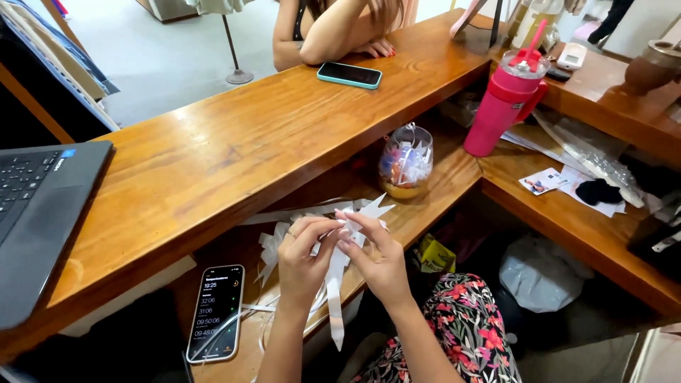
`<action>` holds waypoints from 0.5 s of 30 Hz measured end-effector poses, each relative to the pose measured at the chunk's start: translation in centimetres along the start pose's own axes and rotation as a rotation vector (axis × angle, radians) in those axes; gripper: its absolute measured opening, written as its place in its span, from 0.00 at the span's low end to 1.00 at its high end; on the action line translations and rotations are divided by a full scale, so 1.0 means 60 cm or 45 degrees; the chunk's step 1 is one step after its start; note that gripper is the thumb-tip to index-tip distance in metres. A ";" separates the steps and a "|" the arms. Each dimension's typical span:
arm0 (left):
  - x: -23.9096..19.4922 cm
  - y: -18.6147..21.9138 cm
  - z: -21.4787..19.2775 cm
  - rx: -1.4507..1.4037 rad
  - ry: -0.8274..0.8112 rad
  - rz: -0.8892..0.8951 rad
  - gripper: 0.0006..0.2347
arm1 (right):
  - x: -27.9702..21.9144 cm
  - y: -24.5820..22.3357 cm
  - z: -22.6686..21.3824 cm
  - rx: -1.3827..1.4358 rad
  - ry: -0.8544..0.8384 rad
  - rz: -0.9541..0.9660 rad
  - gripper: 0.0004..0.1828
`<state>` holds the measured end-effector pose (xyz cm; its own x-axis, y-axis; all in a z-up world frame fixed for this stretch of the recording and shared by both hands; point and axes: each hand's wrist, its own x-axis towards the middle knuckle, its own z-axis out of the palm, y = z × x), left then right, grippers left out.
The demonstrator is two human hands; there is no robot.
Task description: Assembling small white decorative bows from pre-cut ribbon strips at a counter
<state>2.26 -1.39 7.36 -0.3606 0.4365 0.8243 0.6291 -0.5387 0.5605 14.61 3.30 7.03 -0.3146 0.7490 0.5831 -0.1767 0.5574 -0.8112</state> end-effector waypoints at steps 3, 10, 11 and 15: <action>-0.004 -0.009 0.000 -0.060 0.022 0.002 0.06 | -0.004 0.023 0.006 -0.251 0.050 -0.222 0.22; -0.007 -0.001 -0.001 0.029 -0.073 0.129 0.01 | -0.017 0.070 0.009 -0.405 0.180 -0.378 0.10; -0.008 0.002 -0.002 0.018 -0.052 0.149 0.01 | -0.017 0.071 0.008 -0.429 0.161 -0.382 0.08; -0.014 0.000 -0.015 0.014 -0.009 0.147 0.01 | -0.015 0.049 0.016 -0.357 0.080 -0.391 0.13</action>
<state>1.96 -2.40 6.76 -0.2806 0.3774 0.8825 0.6738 -0.5773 0.4611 13.48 3.94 4.08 -0.2281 0.5481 0.8047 0.0102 0.8278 -0.5609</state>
